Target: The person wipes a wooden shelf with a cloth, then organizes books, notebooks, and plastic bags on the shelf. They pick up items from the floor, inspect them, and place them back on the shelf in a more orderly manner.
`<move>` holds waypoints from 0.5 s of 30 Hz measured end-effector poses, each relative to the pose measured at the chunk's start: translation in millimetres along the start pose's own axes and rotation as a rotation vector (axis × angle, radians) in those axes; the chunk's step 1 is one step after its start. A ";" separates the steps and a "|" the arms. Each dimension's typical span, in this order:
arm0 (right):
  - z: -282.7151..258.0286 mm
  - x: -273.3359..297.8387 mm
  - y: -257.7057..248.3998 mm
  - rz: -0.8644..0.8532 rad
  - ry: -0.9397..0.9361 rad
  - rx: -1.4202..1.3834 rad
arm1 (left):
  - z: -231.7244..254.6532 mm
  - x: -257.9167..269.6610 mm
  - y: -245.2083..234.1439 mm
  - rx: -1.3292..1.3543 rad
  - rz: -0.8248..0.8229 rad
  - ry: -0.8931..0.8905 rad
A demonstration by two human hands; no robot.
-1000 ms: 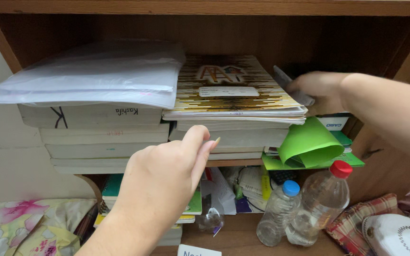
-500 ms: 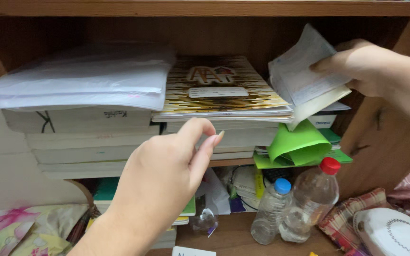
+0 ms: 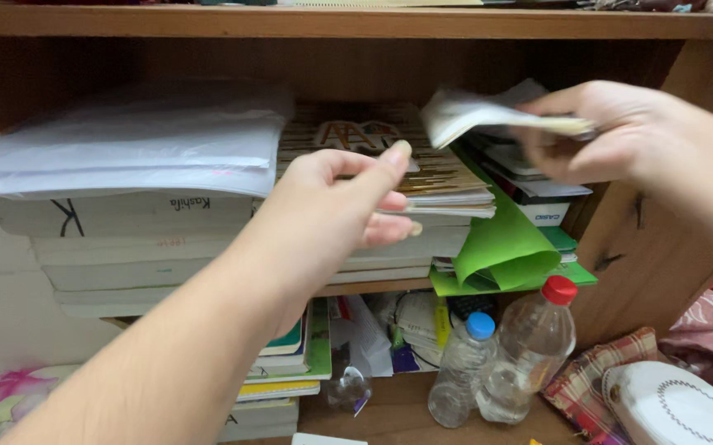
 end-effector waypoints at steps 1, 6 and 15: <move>5.5 -1.9 14.7 -0.012 0.043 0.023 | -1.3 -2.1 -2.9 0.002 0.051 -0.087; 12.4 4.0 102.3 -0.077 -0.072 0.288 | 6.9 -12.3 -13.6 -0.043 0.180 -0.063; 14.0 22.2 176.0 -0.220 -0.105 0.293 | 39.6 0.7 -35.5 -0.667 0.308 0.423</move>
Point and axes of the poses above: each hand's wrist, its own x-axis away from the middle knuckle, its own y-axis out of the palm, z = x × y, the point moved 7 cm from there along -x, towards the middle knuckle, and after that the axes turned 14 degrees about x, right-handed, at the moved point
